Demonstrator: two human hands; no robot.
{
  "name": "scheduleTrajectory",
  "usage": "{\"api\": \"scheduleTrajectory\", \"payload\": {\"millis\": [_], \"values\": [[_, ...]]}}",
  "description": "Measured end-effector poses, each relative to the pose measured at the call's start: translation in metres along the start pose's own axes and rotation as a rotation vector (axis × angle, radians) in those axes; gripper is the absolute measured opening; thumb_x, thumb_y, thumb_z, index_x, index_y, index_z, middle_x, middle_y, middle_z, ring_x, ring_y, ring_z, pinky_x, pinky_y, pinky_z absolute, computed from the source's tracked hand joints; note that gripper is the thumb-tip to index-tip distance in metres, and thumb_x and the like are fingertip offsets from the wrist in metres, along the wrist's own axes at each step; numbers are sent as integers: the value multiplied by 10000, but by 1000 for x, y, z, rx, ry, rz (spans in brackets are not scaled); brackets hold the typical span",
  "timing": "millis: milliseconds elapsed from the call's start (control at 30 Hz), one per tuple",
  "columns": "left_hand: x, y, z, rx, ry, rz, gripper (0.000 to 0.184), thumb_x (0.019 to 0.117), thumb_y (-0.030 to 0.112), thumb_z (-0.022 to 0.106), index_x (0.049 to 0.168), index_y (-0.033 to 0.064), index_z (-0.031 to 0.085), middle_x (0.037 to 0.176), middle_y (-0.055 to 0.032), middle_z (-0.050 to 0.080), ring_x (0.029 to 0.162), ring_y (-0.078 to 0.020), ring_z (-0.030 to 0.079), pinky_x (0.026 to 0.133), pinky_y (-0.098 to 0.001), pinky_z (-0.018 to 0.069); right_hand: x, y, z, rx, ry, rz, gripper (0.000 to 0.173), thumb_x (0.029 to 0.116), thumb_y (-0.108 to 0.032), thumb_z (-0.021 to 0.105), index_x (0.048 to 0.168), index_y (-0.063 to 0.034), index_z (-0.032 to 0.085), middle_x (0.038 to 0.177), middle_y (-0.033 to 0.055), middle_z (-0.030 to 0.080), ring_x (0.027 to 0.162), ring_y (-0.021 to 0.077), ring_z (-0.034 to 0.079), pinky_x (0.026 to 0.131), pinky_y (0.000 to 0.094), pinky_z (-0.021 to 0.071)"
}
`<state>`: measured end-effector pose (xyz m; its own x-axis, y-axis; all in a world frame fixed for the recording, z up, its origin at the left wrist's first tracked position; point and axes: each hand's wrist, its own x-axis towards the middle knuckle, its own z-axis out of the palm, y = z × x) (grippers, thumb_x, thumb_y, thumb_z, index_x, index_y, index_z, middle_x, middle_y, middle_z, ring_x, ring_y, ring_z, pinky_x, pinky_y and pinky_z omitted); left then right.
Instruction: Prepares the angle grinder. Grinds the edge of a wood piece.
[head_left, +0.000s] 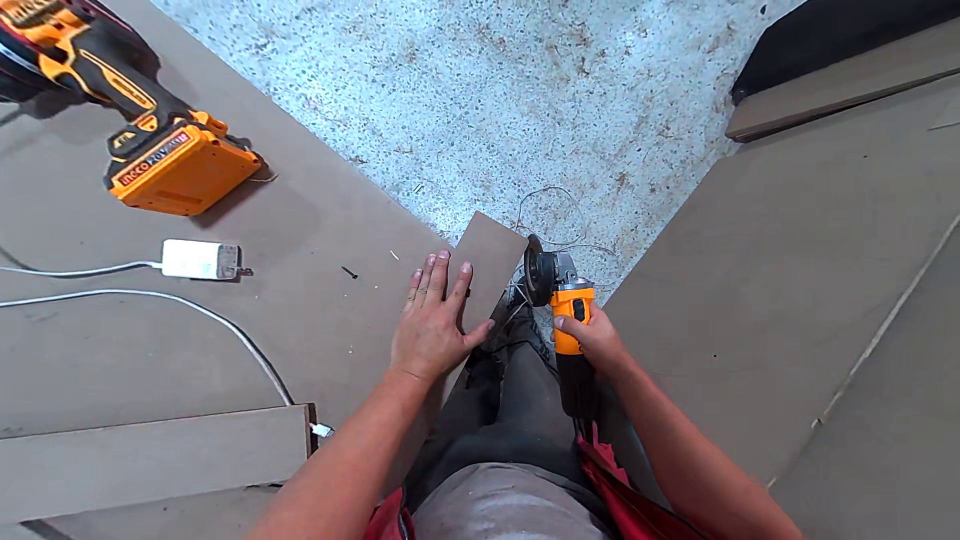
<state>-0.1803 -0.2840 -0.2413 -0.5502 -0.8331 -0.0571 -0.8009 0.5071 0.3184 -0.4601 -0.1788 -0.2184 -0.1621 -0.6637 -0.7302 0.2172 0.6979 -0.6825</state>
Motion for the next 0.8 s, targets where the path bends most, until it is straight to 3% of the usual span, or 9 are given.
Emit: {"api": "scheduleTrajectory", "payload": {"millis": [367, 800], "values": [[0, 0, -2, 3, -13, 4, 959, 858, 777, 534, 1615, 218, 351, 1708, -154, 184, 1588, -301, 150, 1286, -511, 165, -6, 14, 15, 72, 9, -40, 605, 846, -339, 777, 1303, -41, 517, 944, 175, 729, 794, 282, 741, 717, 432, 632], [0, 0, 0, 8, 18, 7, 972, 851, 792, 525, 1624, 235, 331, 1707, -161, 184, 1586, -302, 160, 1288, -503, 165, 6, -27, -24, -182, -84, 28, 582, 864, -325, 753, 1340, -83, 523, 963, 144, 738, 790, 261, 742, 707, 419, 633]]}}
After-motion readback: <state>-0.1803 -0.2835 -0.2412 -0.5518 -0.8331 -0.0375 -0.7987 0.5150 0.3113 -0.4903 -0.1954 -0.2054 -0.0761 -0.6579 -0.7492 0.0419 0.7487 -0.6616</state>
